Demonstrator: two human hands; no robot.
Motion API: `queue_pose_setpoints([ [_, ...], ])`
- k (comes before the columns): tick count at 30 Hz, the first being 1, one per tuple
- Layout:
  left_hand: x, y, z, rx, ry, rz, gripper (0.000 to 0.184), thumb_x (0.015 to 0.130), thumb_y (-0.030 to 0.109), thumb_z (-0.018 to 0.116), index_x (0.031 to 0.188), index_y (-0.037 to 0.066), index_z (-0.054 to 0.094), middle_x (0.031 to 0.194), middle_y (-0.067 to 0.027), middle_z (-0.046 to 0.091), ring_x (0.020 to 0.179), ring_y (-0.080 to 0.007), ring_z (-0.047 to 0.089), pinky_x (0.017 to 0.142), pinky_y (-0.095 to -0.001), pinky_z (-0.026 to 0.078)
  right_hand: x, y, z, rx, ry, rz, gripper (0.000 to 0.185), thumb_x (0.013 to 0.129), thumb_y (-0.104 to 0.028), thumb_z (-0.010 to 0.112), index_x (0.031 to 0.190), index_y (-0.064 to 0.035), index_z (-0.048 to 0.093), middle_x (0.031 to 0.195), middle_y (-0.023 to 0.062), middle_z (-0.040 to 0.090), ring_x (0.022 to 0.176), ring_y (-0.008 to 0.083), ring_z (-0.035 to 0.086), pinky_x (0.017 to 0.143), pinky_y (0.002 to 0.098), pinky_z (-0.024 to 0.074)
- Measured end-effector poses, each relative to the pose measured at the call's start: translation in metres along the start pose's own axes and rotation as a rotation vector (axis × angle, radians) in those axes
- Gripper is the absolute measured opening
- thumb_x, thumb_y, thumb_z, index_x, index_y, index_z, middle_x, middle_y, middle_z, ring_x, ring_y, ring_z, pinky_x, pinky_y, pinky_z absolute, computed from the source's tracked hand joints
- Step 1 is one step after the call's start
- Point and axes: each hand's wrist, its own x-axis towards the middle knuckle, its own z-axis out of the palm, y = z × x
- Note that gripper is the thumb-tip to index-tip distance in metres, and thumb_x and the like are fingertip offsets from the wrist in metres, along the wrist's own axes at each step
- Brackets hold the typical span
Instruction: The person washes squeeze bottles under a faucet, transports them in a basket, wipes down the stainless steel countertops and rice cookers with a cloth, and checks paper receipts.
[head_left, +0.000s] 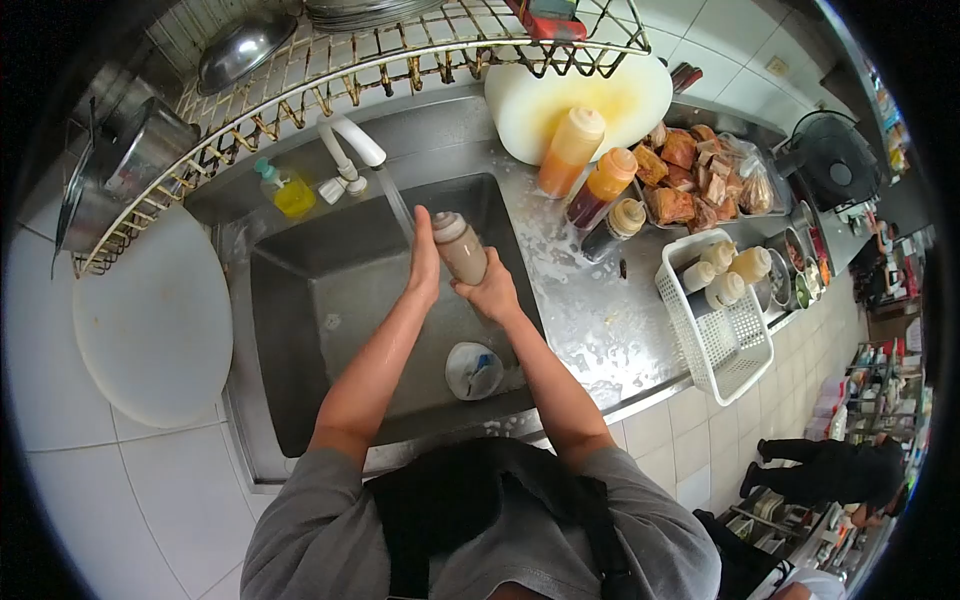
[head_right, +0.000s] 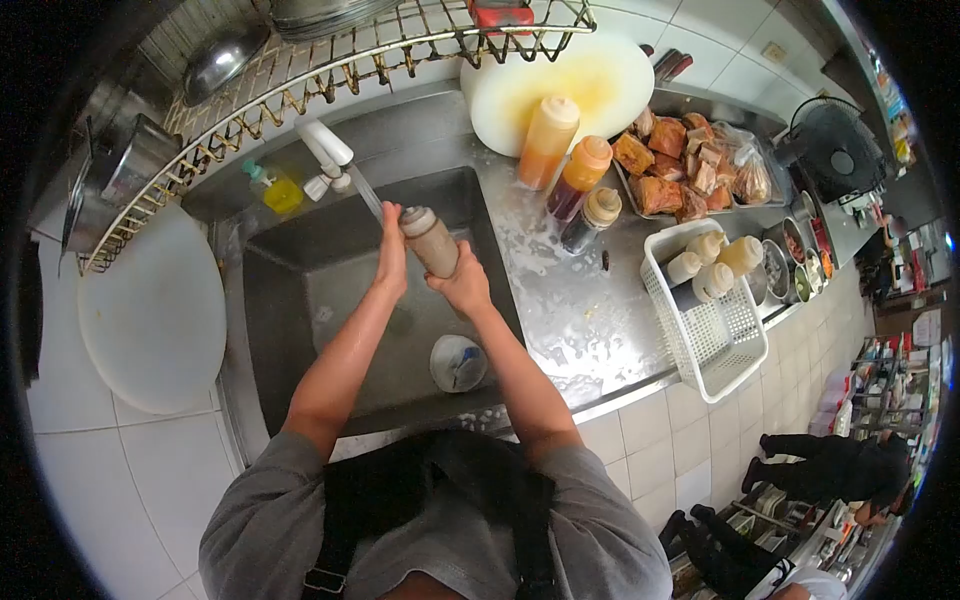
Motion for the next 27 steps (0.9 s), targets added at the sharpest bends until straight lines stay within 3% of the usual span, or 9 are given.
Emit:
queue_pose_setpoints([
  [2, -0.01, 0.0, -0.007, 0.066, -0.07, 0.077, 0.083, 0.099, 0.065, 0.02, 0.149, -0.001, 0.025, 0.144, -0.0142, 0.045, 0.137, -0.0235, 0.035, 0.116, -0.0403, 0.017, 0.006, 0.012, -0.001, 0.005, 0.068, 0.095, 0.071, 0.066, -0.027, 0.083, 0.122, -0.0023, 0.047, 0.106, 0.0235, 0.066, 0.102, 0.0371, 0.065, 0.085, 0.0425, 0.0511],
  [7, -0.029, 0.024, 0.007, 0.078, 0.149, 0.388, 0.051, 0.103, 0.043, 0.041, 0.138, 0.006, 0.049, 0.116, -0.0148, 0.065, 0.122, -0.0211, 0.054, 0.106, -0.0425, 0.038, 0.002, 0.017, -0.012, -0.038, -0.009, -0.023, 0.073, 0.062, -0.027, 0.084, 0.12, -0.0037, 0.046, 0.109, 0.0228, 0.063, 0.103, 0.0392, 0.062, 0.087, 0.0443, 0.0503],
  [10, -0.001, 0.01, -0.01, 0.644, -0.167, 0.619, 0.038, 0.099, 0.034, 0.052, 0.131, 0.013, 0.055, 0.099, -0.0136, 0.069, 0.11, -0.0199, 0.061, 0.091, -0.039, 0.048, -0.003, 0.01, -0.012, -0.021, -0.042, -0.051, 0.072, 0.062, -0.027, 0.084, 0.121, -0.006, 0.047, 0.111, 0.0214, 0.063, 0.104, 0.0391, 0.061, 0.086, 0.0444, 0.05],
  [13, 0.02, 0.024, -0.023, 0.785, 0.01, 0.483, 0.034, 0.098, 0.041, 0.052, 0.117, 0.014, 0.06, 0.093, -0.0115, 0.069, 0.09, -0.023, 0.065, 0.08, -0.0379, 0.05, -0.012, 0.012, -0.008, -0.226, -0.013, -0.057, 0.071, 0.062, -0.028, 0.084, 0.12, -0.007, 0.047, 0.111, 0.0202, 0.063, 0.104, 0.0384, 0.062, 0.085, 0.0456, 0.0499],
  [14, 0.03, 0.035, -0.029, 0.689, 0.117, 0.325, 0.046, 0.098, 0.049, 0.046, 0.105, 0.006, 0.06, 0.091, -0.0123, 0.068, 0.08, -0.0225, 0.067, 0.07, -0.0369, 0.049, -0.015, 0.013, -0.006, -0.32, 0.001, -0.064, 0.071, 0.062, -0.029, 0.084, 0.12, -0.0072, 0.048, 0.111, 0.0198, 0.063, 0.104, 0.038, 0.062, 0.085, 0.0461, 0.0498],
  [15, 0.056, 0.029, -0.045, 0.477, 0.073, 0.164, 0.054, 0.099, 0.052, 0.037, 0.104, 0.002, 0.058, 0.088, -0.0128, 0.068, 0.068, -0.0182, 0.062, 0.06, -0.0329, 0.046, -0.019, 0.014, -0.006, -0.289, 0.003, -0.04, 0.071, 0.063, -0.029, 0.084, 0.12, -0.0069, 0.047, 0.111, 0.0204, 0.063, 0.104, 0.0382, 0.062, 0.086, 0.0456, 0.0501],
  [17, 0.076, 0.021, -0.061, -0.18, 0.004, -0.243, 0.053, 0.101, 0.049, 0.032, 0.107, 0.002, 0.056, 0.09, -0.0143, 0.067, 0.06, -0.0135, 0.051, 0.053, -0.0262, 0.04, -0.023, 0.015, -0.009, -0.232, 0.005, -0.002, 0.071, 0.063, -0.028, 0.084, 0.12, -0.0063, 0.047, 0.112, 0.0216, 0.063, 0.104, 0.0386, 0.062, 0.087, 0.0445, 0.0505],
  [20, 0.088, -0.001, -0.075, -0.5, -0.062, -0.332, 0.042, 0.101, 0.04, 0.033, 0.11, 0.008, 0.058, 0.099, -0.013, 0.065, 0.06, -0.0098, 0.042, 0.051, -0.0217, 0.036, -0.028, 0.015, -0.012, -0.137, -0.051, 0.049, 0.07, 0.062, -0.031, 0.084, 0.117, -0.0073, 0.048, 0.113, 0.0191, 0.062, 0.104, 0.0382, 0.062, 0.086, 0.0462, 0.0502],
  [27, 0.087, -0.021, -0.056, -0.595, -0.117, -0.308, 0.036, 0.101, 0.033, 0.034, 0.113, 0.007, 0.055, 0.099, -0.0148, 0.064, 0.06, -0.0103, 0.043, 0.051, -0.0205, 0.037, -0.033, 0.021, -0.012, -0.064, -0.033, 0.053, 0.07, 0.063, -0.03, 0.085, 0.118, -0.006, 0.047, 0.111, 0.0206, 0.063, 0.104, 0.0385, 0.062, 0.087, 0.0443, 0.0505],
])
